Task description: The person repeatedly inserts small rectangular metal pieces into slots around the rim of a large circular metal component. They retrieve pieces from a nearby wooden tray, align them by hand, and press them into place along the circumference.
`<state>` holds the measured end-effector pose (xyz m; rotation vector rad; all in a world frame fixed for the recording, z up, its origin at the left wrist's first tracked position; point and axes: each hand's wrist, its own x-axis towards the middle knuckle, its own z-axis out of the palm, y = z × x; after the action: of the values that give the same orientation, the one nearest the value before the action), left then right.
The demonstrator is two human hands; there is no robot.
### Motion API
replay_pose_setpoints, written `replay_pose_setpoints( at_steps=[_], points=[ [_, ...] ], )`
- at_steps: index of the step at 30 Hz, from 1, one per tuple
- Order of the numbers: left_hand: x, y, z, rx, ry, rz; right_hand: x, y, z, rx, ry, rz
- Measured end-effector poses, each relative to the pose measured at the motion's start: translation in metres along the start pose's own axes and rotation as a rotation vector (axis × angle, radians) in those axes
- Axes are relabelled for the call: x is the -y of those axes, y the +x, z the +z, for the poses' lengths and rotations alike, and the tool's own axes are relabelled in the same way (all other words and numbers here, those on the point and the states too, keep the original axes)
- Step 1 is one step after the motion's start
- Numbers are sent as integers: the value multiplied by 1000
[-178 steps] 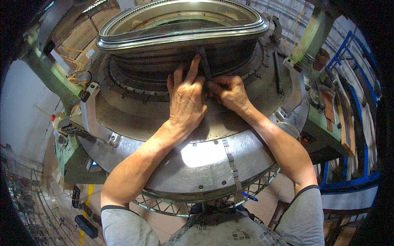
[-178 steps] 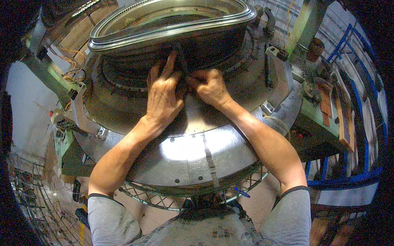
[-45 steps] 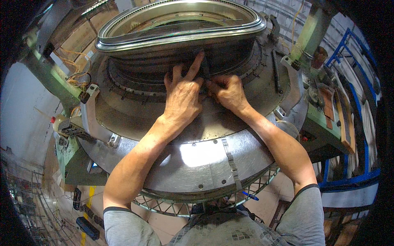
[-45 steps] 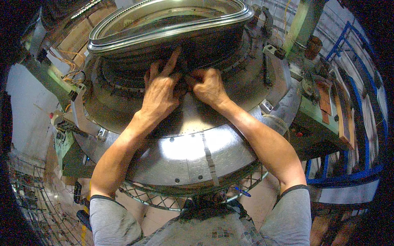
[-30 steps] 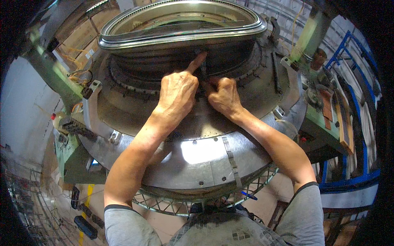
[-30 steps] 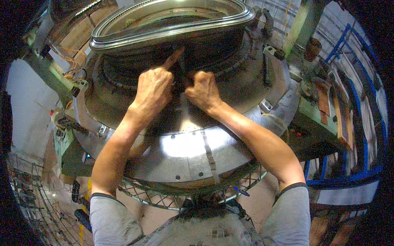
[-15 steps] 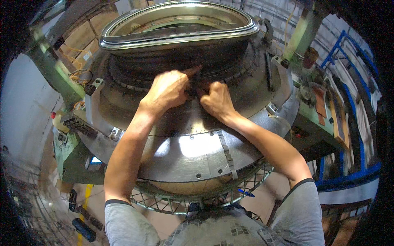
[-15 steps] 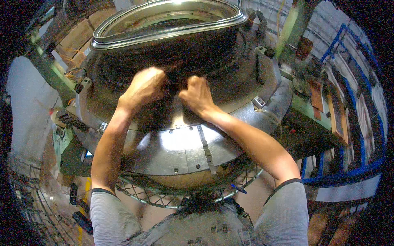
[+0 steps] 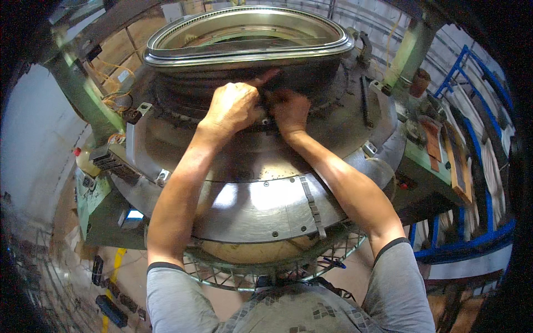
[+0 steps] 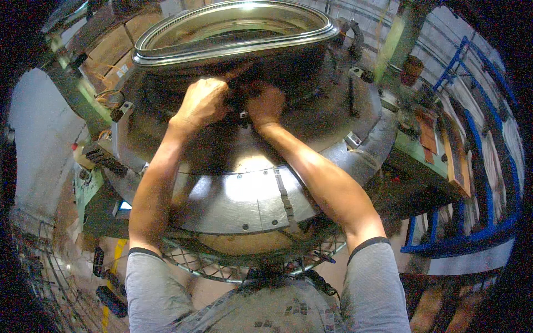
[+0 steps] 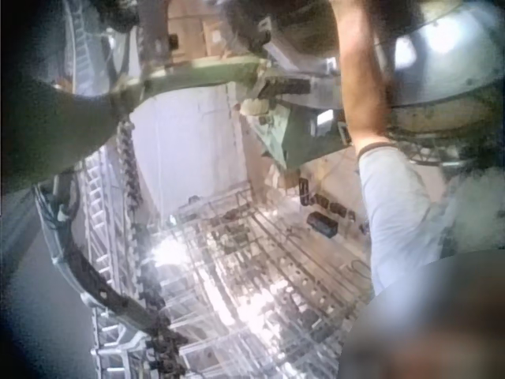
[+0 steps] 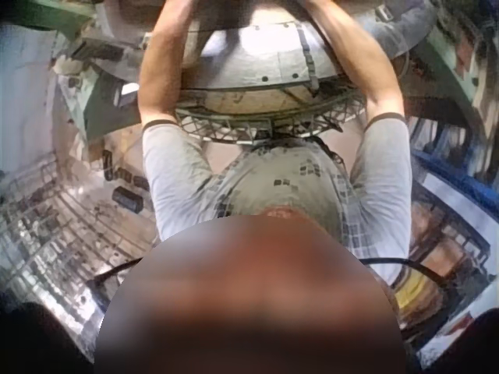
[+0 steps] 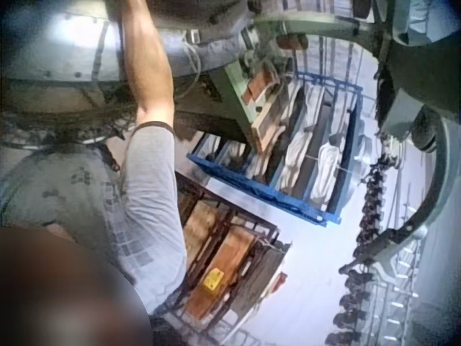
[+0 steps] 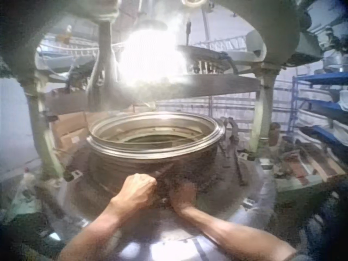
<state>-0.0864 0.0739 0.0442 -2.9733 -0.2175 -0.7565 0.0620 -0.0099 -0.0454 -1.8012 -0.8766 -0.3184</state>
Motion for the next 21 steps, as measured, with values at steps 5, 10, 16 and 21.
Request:
replay_pose_setpoints(
  at_steps=[5,10,16,21],
  points=[
    [9,1,10,27,8,-2,-1,3,-1,-136,155,-119],
    [12,-1,11,45,3,18,-3,4,-10,14,18,-38],
    [8,4,9,109,-24,-60,-6,7,-11,-120,-7,-255],
    [9,0,10,42,-46,-5,-9,25,-33,-45,-298,-326]
  ],
)
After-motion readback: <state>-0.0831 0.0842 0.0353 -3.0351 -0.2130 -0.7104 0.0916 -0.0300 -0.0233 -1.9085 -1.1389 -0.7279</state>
